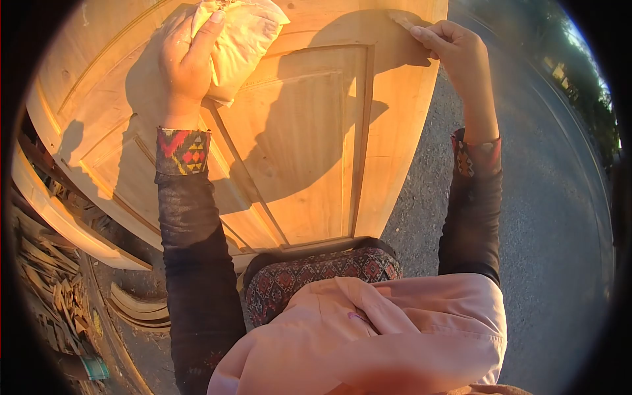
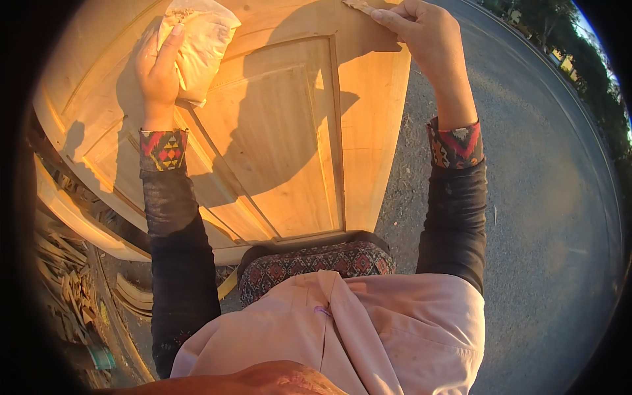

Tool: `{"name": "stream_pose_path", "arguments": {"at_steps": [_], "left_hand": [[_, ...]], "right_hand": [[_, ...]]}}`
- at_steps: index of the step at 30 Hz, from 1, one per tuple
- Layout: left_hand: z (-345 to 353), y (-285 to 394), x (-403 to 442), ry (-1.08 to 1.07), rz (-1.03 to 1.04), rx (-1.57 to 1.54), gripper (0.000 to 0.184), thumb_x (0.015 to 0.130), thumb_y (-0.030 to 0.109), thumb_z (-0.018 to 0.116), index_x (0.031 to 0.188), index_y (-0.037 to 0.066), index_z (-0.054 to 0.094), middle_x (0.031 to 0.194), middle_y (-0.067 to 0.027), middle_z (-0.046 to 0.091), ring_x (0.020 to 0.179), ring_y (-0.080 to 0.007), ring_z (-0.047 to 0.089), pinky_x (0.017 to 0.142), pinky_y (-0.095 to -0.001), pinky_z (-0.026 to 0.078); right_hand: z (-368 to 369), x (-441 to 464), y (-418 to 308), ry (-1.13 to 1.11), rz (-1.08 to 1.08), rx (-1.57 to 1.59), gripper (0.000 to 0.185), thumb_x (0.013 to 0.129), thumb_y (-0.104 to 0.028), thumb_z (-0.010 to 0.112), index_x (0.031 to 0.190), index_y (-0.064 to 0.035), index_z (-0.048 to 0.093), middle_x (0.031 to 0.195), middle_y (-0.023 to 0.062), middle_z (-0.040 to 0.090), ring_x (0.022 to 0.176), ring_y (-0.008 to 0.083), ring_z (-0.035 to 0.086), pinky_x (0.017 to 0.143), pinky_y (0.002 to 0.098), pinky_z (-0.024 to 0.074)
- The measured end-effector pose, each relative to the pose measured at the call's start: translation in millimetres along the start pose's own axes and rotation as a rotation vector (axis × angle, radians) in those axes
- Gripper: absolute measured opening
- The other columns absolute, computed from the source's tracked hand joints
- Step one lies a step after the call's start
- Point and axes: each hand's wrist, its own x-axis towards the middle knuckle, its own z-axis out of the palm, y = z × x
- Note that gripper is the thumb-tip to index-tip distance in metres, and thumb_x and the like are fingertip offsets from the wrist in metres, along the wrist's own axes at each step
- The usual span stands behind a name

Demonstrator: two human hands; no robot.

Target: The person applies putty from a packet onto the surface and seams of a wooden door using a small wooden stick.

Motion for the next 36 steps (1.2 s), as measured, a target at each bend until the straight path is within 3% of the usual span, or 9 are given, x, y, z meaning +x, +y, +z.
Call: {"name": "stream_pose_path", "arguments": {"at_steps": [7, 10, 13, 16, 19, 20, 23, 30, 36], "left_hand": [[2.3, 3.8, 1.6, 0.026, 0.114, 0.064, 0.021, 0.091, 0.014, 0.055, 0.097, -0.004, 0.063, 0.089, -0.007, 0.063, 0.084, -0.0176, 0.058, 0.081, -0.0301, 0.043], [4.5, 5.9, 0.6, 0.041, 0.157, 0.091, 0.019, 0.09, 0.014, 0.056, 0.096, -0.003, 0.063, 0.088, -0.008, 0.063, 0.085, -0.0201, 0.057, 0.083, -0.032, 0.042], [4.2, 7.0, 0.4, 0.059, 0.193, 0.115, 0.018, 0.089, 0.013, 0.056, 0.094, -0.003, 0.062, 0.087, -0.009, 0.062, 0.085, -0.0226, 0.057, 0.085, -0.0339, 0.042], [5.0, 7.1, -0.7, 0.08, 0.23, 0.138, 0.017, 0.089, 0.013, 0.057, 0.092, -0.002, 0.062, 0.086, -0.0101, 0.061, 0.086, -0.025, 0.057, 0.087, -0.0358, 0.041], [5.7, 11.3, -1.8, 0.063, 0.206, 0.135, 0.017, 0.088, 0.013, 0.057, 0.091, -0.003, 0.061, 0.087, -0.0099, 0.06, 0.087, -0.0255, 0.056, 0.089, -0.0363, 0.04], [4.4, 15.3, -2.3, 0.048, 0.196, 0.15, 0.017, 0.088, 0.013, 0.057, 0.091, -0.003, 0.061, 0.087, -0.0099, 0.06, 0.087, -0.0256, 0.056, 0.089, -0.0364, 0.04], [3.8, 6.3, 0.2, 0.088, 0.251, 0.183, 0.017, 0.088, 0.013, 0.057, 0.091, -0.003, 0.061, 0.09, -0.0101, 0.061, 0.088, -0.0252, 0.056, 0.088, -0.0355, 0.041], [13.4, 12.7, -2.7, 0.104, 0.11, -0.107, 0.014, 0.088, 0.007, 0.055, 0.093, -0.005, 0.062, 0.094, -0.0099, 0.062, 0.089, -0.0221, 0.057, 0.082, -0.0307, 0.043], [7.7, 9.7, 0.0, 0.064, 0.182, 0.02, 0.015, 0.088, 0.008, 0.055, 0.094, -0.005, 0.062, 0.094, -0.0091, 0.062, 0.092, -0.0217, 0.057, 0.084, -0.0306, 0.042]], "right_hand": [[-9.2, -2.6, 5.4, 0.006, 0.1, -0.179, 0.032, 0.082, -0.033, 0.073, 0.076, -0.003, 0.066, 0.063, -0.0031, 0.055, 0.058, 0.0037, 0.045, 0.054, 0.0189, 0.0351], [-7.2, -8.3, 12.7, -0.034, 0.069, 0.057, 0.026, 0.083, -0.03, 0.072, 0.08, -0.0041, 0.068, 0.065, -0.0045, 0.054, 0.058, 0.0027, 0.043, 0.053, 0.0173, 0.033], [-10.5, -22.1, 2.6, -0.087, 0.158, 0.281, 0.022, 0.084, -0.025, 0.07, 0.093, -0.0052, 0.071, 0.07, -0.0057, 0.054, 0.06, 0.0023, 0.043, 0.053, 0.017, 0.0331], [4.0, -30.8, -13.2, 0.044, 0.018, 0.268, 0.023, 0.089, -0.02, 0.065, 0.109, -0.0113, 0.071, 0.073, -0.0048, 0.055, 0.061, 0.0026, 0.044, 0.053, 0.0194, 0.0358], [15.2, -37.1, -52.8, 0.171, -0.158, -0.091, 0.019, 0.082, -0.008, 0.061, 0.098, -0.0079, 0.071, 0.077, 0.0113, 0.064, 0.07, 0.0295, 0.062, 0.062, 0.0358, 0.0487], [22.9, -37.0, -30.0, 0.152, -0.164, -0.179, 0.026, 0.091, -0.016, 0.06, 0.116, -0.0197, 0.068, 0.071, -0.0009, 0.055, 0.06, 0.0051, 0.045, 0.055, 0.0228, 0.0391], [35.8, -49.7, -22.3, 0.225, -0.206, -0.406, 0.027, 0.093, -0.015, 0.057, 0.116, -0.0233, 0.067, 0.07, 0.0034, 0.053, 0.059, 0.0079, 0.046, 0.056, 0.0249, 0.0402], [22.7, -50.3, -41.4, 0.202, -0.097, -0.28, 0.027, 0.092, -0.014, 0.058, 0.116, -0.0214, 0.067, 0.066, 0.005, 0.048, 0.058, 0.0113, 0.045, 0.056, 0.0274, 0.041], [25.9, -58.7, -33.2, 0.167, -0.104, -0.371, 0.026, 0.092, -0.016, 0.057, 0.116, -0.0203, 0.067, 0.069, 0.0061, 0.054, 0.057, 0.0114, 0.044, 0.056, 0.0277, 0.0416]]}}
